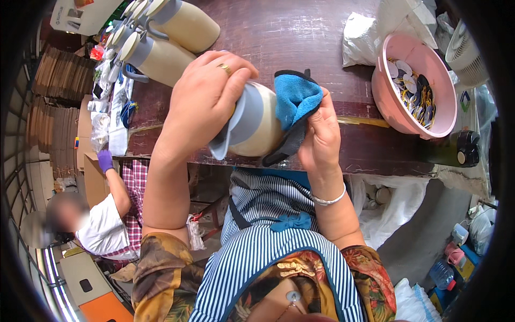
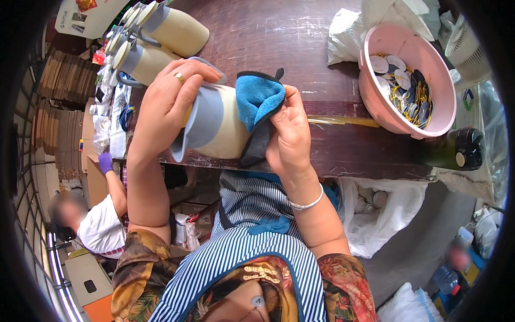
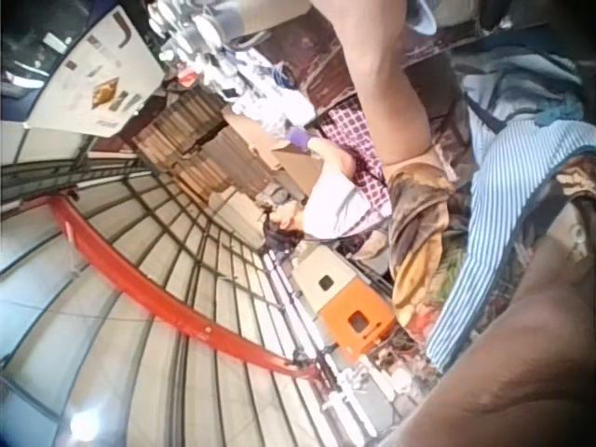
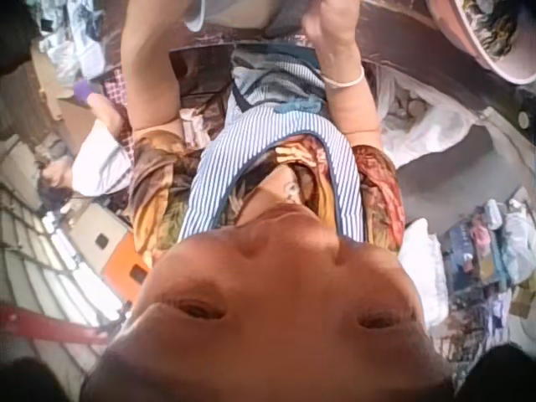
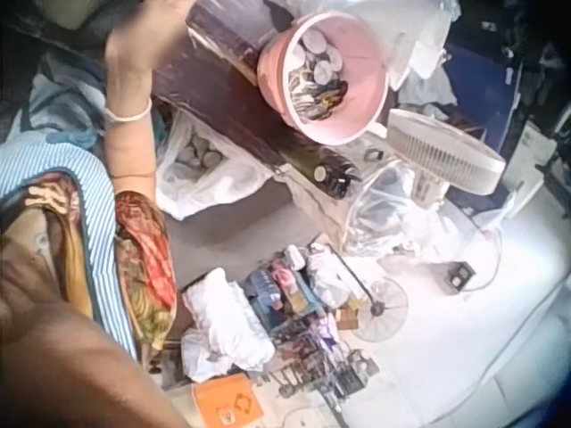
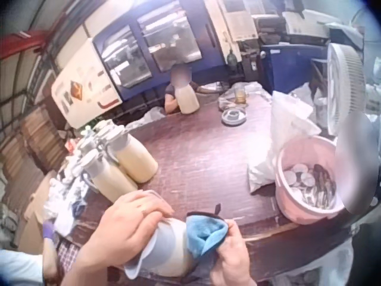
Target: The person wipes beige plastic pitchers with a blue cloth, then inserts small yellow circular filters into the pitcher openings. They also handle a spray can and a blue cloth while moving between a table and a nearby machine area. The person repeatedly wipes and places pitchers on the table.
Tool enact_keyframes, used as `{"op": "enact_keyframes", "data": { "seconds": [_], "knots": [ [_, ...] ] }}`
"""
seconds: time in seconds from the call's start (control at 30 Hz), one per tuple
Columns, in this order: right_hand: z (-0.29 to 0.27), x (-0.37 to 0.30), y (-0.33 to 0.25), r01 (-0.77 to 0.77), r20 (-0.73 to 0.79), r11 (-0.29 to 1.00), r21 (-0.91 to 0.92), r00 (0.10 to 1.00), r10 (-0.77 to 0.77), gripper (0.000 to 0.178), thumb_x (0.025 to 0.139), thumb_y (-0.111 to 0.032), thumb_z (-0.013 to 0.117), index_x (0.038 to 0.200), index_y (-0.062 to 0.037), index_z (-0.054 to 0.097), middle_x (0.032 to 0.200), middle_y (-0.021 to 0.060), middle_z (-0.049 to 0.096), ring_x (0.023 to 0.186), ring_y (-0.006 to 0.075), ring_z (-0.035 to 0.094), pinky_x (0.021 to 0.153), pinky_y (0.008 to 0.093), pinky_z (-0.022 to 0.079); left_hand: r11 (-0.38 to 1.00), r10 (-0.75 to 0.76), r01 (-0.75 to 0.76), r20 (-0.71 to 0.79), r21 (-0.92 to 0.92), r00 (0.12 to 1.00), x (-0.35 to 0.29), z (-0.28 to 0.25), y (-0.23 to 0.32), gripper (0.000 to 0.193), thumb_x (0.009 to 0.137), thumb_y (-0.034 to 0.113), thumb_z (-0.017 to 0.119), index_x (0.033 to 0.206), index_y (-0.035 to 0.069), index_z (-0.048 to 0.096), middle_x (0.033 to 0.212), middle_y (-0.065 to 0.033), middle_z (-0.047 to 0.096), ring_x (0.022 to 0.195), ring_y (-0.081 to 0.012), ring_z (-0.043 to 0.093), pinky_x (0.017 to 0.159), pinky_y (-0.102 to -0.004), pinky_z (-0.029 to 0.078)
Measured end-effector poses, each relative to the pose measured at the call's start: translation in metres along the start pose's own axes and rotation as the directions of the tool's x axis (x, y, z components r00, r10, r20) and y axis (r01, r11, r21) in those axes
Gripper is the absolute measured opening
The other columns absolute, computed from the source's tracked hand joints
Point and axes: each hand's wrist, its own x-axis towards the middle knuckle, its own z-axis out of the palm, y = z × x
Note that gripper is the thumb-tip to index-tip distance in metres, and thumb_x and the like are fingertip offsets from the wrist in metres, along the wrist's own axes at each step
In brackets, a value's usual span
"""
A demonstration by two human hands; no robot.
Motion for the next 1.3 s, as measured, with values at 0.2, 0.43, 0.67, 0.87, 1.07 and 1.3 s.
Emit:
{"op": "enact_keyframes", "data": {
  "seconds": [0.2, 0.43, 0.67, 0.87, 1.07, 1.3],
  "knots": [
    [-0.008, -0.002, -0.021, -0.170, -0.041, 0.949, 0.265, 0.981, 0.187, 0.033, 0.101, -0.009, 0.057, 0.131, -0.0065, 0.043, 0.124, 0.0100, 0.061, 0.117, 0.0195, 0.060, 0.102, 0.0395, 0.050, 0.997, -0.029, 0.028, -0.022, -0.069, 0.999, 0.002, 0.003, 0.004, 0.021, 0.100, 0.017, 0.053, 0.099, 0.005, 0.071, 0.097, -0.0106, 0.070, 0.103, -0.0318, 0.062, 0.091, -0.0414, 0.048],
    [0.005, -0.029, 0.016, 0.498, 0.234, 0.704, -0.506, 0.865, -0.443, 0.025, 0.100, -0.001, 0.055, 0.120, -0.0053, 0.041, 0.117, 0.0147, 0.062, 0.122, 0.0295, 0.061, 0.105, 0.0434, 0.046, 0.998, -0.019, 0.018, -0.017, -0.057, 1.000, 0.002, 0.002, 0.004, 0.021, 0.100, 0.017, 0.053, 0.100, 0.006, 0.071, 0.096, -0.0119, 0.070, 0.103, -0.0330, 0.062, 0.091, -0.0419, 0.048],
    [0.017, -0.008, 0.041, 0.774, 0.596, 0.214, -0.597, 0.605, -0.528, 0.023, 0.094, 0.006, 0.053, 0.109, -0.0065, 0.040, 0.122, 0.0268, 0.067, 0.117, 0.0432, 0.065, 0.103, 0.0532, 0.049, 0.997, 0.080, -0.080, 0.027, 0.000, 0.996, 0.007, 0.001, 0.003, 0.025, 0.099, 0.012, 0.048, 0.090, 0.002, 0.070, 0.093, -0.0095, 0.071, 0.095, -0.0303, 0.066, 0.097, -0.0418, 0.047],
    [0.002, -0.037, 0.047, 0.737, 0.607, 0.235, -0.633, 0.662, -0.440, 0.022, 0.095, 0.002, 0.056, 0.107, -0.0075, 0.042, 0.124, 0.0235, 0.068, 0.119, 0.0400, 0.065, 0.105, 0.0512, 0.048, 1.000, 0.026, -0.027, 0.091, 0.011, 0.996, 0.006, 0.000, 0.006, 0.034, 0.104, 0.013, 0.040, 0.091, -0.002, 0.068, 0.099, -0.0132, 0.073, 0.100, -0.0309, 0.067, 0.104, -0.0435, 0.042],
    [0.014, -0.026, 0.046, 0.716, 0.530, 0.297, -0.632, 0.679, -0.509, 0.022, 0.095, 0.004, 0.056, 0.108, -0.0060, 0.042, 0.123, 0.0237, 0.068, 0.121, 0.0413, 0.064, 0.106, 0.0504, 0.047, 1.000, 0.021, -0.021, 0.025, 0.000, 0.999, 0.008, 0.004, 0.005, 0.026, 0.101, 0.012, 0.048, 0.091, 0.002, 0.070, 0.093, -0.0096, 0.072, 0.093, -0.0307, 0.066, 0.097, -0.0422, 0.047],
    [0.030, 0.013, 0.019, 0.500, 0.348, 0.464, -0.731, 0.859, -0.376, 0.039, 0.080, -0.007, 0.077, 0.116, -0.0051, 0.063, 0.116, 0.0118, 0.066, 0.107, 0.0302, 0.064, 0.097, 0.0389, 0.049, 0.999, 0.001, -0.004, 0.062, 0.052, 0.998, 0.007, 0.001, 0.007, 0.032, 0.103, 0.012, 0.039, 0.094, -0.003, 0.066, 0.101, -0.0151, 0.071, 0.100, -0.0328, 0.065, 0.098, -0.0410, 0.045]
  ]
}}
